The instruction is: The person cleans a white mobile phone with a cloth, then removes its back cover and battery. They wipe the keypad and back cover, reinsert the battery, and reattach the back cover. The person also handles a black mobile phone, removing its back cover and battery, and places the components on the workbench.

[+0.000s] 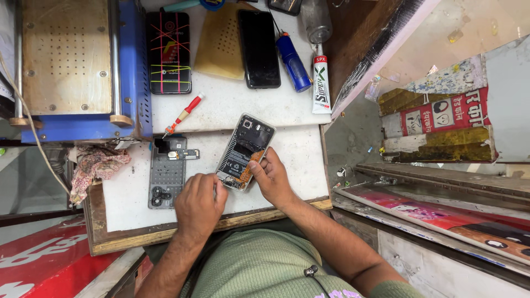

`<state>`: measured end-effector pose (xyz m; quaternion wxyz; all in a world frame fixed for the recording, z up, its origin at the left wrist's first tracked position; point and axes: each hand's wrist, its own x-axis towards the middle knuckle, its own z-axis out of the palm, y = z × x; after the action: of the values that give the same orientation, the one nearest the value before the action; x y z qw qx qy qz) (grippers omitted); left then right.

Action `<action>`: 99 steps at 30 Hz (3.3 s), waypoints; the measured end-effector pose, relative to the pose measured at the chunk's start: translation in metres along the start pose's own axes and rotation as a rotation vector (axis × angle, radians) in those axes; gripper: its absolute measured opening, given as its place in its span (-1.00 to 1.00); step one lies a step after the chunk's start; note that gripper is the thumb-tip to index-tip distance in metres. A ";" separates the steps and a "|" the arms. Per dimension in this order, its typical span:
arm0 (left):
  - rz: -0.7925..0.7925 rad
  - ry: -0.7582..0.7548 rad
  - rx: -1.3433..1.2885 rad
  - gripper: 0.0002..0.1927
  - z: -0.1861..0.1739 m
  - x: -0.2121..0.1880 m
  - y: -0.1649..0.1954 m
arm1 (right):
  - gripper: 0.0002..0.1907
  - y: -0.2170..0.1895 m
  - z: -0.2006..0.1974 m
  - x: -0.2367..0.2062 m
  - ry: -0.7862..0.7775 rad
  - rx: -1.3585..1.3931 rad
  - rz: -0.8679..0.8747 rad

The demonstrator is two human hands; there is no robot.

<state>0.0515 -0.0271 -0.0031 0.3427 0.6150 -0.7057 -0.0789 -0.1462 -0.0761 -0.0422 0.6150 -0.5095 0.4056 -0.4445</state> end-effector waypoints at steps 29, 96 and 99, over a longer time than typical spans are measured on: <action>-0.761 -0.468 -0.915 -0.59 0.007 -0.004 -0.035 | -0.59 0.006 -0.009 0.005 -0.030 0.167 0.099; -0.691 -0.256 -1.145 -0.68 0.038 -0.015 -0.033 | -0.29 -0.022 -0.013 0.005 -0.425 -0.440 0.185; -0.699 -0.258 -1.153 -0.68 0.038 -0.015 -0.034 | -0.31 -0.021 -0.009 0.007 -0.395 -0.468 0.242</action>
<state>0.0569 -0.0331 -0.0555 0.4829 0.5114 -0.3465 -0.6206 -0.1557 -0.0865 -0.0230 0.5963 -0.6615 0.4273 -0.1557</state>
